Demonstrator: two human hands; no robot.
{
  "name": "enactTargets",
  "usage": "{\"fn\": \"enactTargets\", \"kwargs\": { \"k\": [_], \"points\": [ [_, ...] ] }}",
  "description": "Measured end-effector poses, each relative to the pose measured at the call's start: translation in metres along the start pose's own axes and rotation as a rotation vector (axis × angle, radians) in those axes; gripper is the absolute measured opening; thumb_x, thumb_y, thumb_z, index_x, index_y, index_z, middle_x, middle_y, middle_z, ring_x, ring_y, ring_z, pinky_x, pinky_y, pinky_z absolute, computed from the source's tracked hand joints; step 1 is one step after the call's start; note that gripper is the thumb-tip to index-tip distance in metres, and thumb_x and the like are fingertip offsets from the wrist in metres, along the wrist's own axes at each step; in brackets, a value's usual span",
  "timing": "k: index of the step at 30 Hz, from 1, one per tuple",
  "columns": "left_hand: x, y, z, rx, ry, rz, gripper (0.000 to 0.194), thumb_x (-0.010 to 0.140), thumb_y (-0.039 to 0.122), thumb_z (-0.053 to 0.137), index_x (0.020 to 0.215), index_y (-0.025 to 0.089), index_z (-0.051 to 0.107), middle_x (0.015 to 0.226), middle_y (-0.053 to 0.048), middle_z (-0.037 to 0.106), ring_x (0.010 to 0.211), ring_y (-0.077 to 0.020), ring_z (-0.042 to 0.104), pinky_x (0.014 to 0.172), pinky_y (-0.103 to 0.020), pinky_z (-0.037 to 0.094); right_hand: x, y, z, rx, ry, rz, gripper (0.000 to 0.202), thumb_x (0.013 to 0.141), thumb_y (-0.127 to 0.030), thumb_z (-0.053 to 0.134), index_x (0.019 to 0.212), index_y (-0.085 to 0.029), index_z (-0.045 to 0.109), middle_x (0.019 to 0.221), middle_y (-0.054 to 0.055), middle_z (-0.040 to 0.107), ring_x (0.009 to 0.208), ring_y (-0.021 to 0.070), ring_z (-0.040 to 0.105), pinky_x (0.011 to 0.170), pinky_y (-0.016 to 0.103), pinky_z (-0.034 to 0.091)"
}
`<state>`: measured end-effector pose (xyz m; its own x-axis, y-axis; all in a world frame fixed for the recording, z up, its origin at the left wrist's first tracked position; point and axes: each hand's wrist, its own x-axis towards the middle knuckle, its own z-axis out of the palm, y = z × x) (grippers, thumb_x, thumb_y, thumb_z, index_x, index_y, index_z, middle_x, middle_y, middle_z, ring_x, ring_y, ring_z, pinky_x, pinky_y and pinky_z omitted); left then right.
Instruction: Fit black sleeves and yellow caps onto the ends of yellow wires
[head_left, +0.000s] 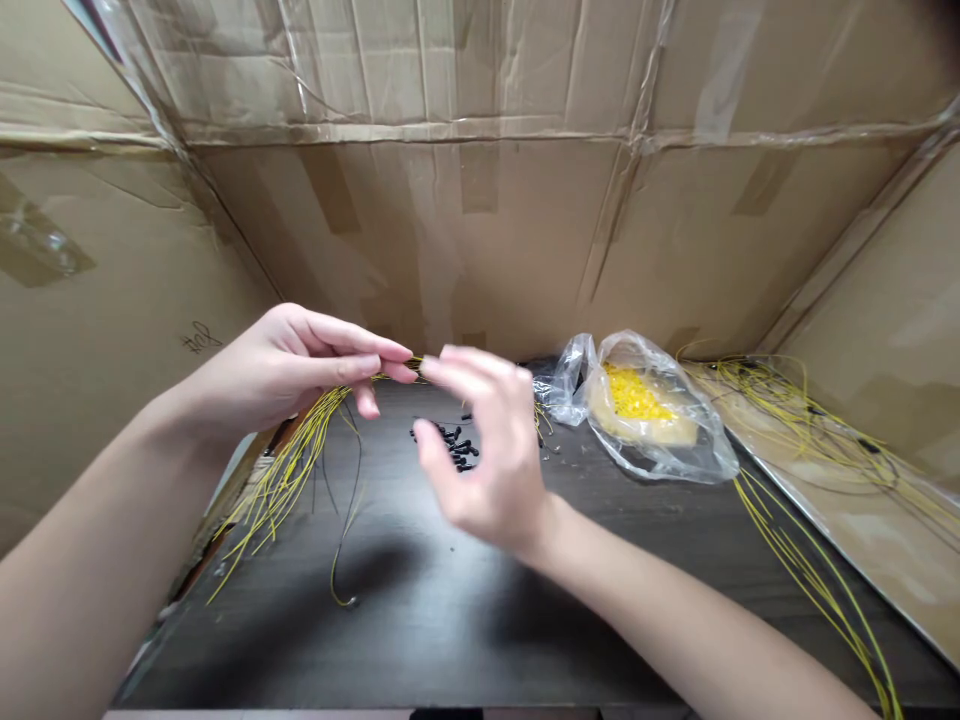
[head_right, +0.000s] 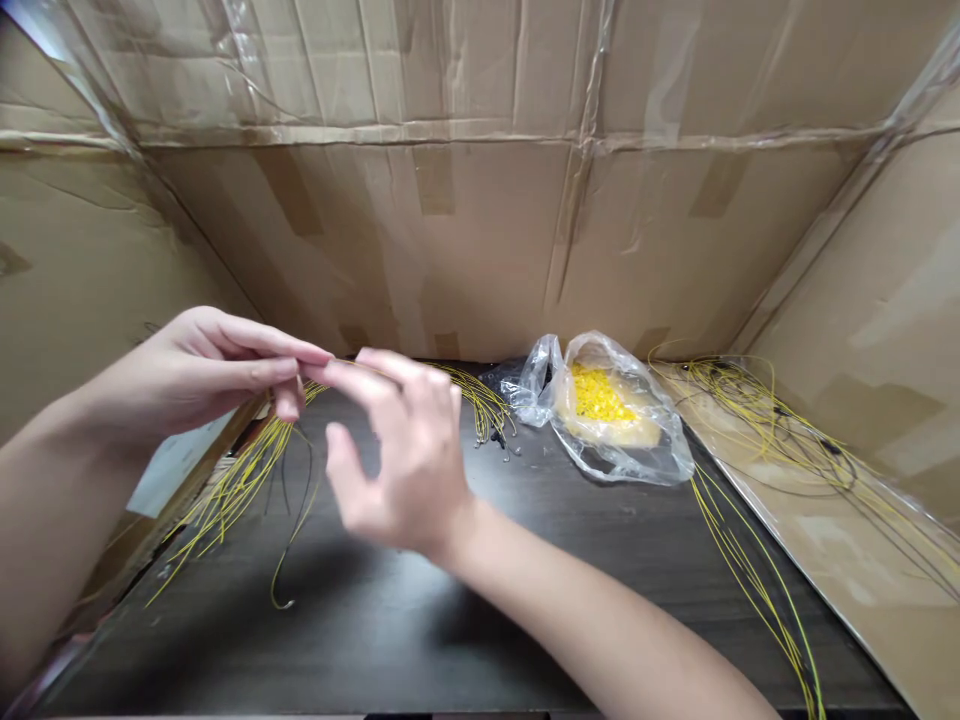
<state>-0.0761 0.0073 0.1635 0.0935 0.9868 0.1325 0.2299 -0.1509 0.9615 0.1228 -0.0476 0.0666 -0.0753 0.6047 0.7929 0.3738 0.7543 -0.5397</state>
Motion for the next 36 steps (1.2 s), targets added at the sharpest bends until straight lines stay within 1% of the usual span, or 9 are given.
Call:
{"fn": "enactTargets", "kwargs": {
  "k": [3,6,8,13,19,22,27,31,36],
  "points": [
    [0.000,-0.008,0.005,0.075,-0.219,-0.018,0.031,0.060,0.028,0.086,0.089,0.023,0.081,0.084,-0.011,0.076,0.064,-0.0279,0.070,0.053,-0.038,0.059,0.038,0.014,-0.013,0.276,-0.111,0.198,0.061,0.087,-0.034,0.062,0.144,-0.026,0.040,0.130,0.010,0.059,0.123,0.0261,0.053,0.104,0.045,0.039],
    [0.001,-0.017,0.012,0.053,-0.196,0.011,0.038,0.063,0.031,0.085,0.100,0.024,0.079,0.082,-0.009,0.075,0.057,-0.0220,0.066,0.049,-0.032,0.055,0.057,0.039,-0.014,0.640,-0.355,0.336,0.048,0.091,-0.040,0.058,0.136,-0.022,0.050,0.091,0.006,0.071,0.095,0.0196,0.065,0.093,0.038,0.046],
    [0.002,-0.024,0.014,0.047,-0.153,0.030,0.042,0.065,0.031,0.083,0.106,0.024,0.077,0.081,-0.009,0.075,0.053,-0.0186,0.063,0.049,-0.031,0.053,0.060,0.056,-0.012,0.751,-0.409,0.373,0.038,0.090,-0.039,0.060,0.123,-0.019,0.062,0.076,0.002,0.068,0.077,0.0150,0.063,0.084,0.032,0.048],
    [0.010,-0.044,0.008,0.151,-0.018,0.133,0.028,0.073,0.033,0.079,0.097,0.020,0.078,0.091,-0.009,0.076,0.056,-0.0144,0.063,0.058,-0.027,0.054,0.060,0.092,-0.005,0.649,-0.433,0.409,0.026,0.087,-0.039,0.064,0.095,-0.016,0.074,0.087,0.004,0.069,0.068,0.0094,0.057,0.069,0.025,0.046],
    [0.036,-0.077,-0.016,0.027,0.269,0.094,0.021,0.076,0.028,0.076,0.091,0.014,0.072,0.089,-0.010,0.075,0.062,-0.0152,0.066,0.061,-0.027,0.055,0.061,0.124,-0.010,0.614,-0.444,0.503,0.024,0.082,-0.038,0.070,0.081,-0.014,0.071,0.082,0.004,0.069,0.065,0.0094,0.058,0.071,0.026,0.047],
    [0.053,-0.101,-0.033,-0.019,0.313,0.103,0.019,0.080,0.025,0.072,0.094,0.013,0.070,0.089,-0.010,0.075,0.064,-0.0143,0.066,0.065,-0.028,0.056,0.062,0.129,-0.022,0.678,-0.417,0.581,0.023,0.080,-0.037,0.071,0.081,-0.015,0.070,0.075,0.002,0.066,0.065,0.0094,0.060,0.072,0.026,0.048],
    [0.074,-0.135,-0.055,-0.032,0.379,-0.043,0.018,0.081,0.021,0.070,0.096,0.011,0.068,0.095,-0.013,0.074,0.068,-0.0148,0.066,0.065,-0.027,0.054,0.065,0.132,-0.049,0.694,-0.392,0.791,0.021,0.079,-0.033,0.074,0.082,-0.013,0.069,0.061,-0.001,0.059,0.059,0.0100,0.059,0.062,0.024,0.047],
    [0.083,-0.144,-0.057,0.022,0.450,-0.081,0.017,0.083,0.018,0.066,0.096,0.007,0.065,0.093,-0.015,0.072,0.070,-0.0163,0.064,0.062,-0.027,0.051,0.051,0.141,-0.059,0.686,-0.409,0.995,0.020,0.080,-0.030,0.073,0.084,-0.012,0.069,0.061,0.001,0.060,0.056,0.0104,0.059,0.055,0.023,0.045],
    [0.099,-0.143,-0.056,0.056,0.468,-0.143,0.018,0.086,0.019,0.061,0.100,0.008,0.062,0.093,-0.013,0.070,0.079,-0.0188,0.064,0.071,-0.031,0.050,0.015,0.145,-0.045,0.759,-0.389,1.197,0.012,0.083,-0.024,0.068,0.083,-0.012,0.065,0.062,0.003,0.064,0.058,0.0137,0.063,0.054,0.024,0.046]
  ]
}}
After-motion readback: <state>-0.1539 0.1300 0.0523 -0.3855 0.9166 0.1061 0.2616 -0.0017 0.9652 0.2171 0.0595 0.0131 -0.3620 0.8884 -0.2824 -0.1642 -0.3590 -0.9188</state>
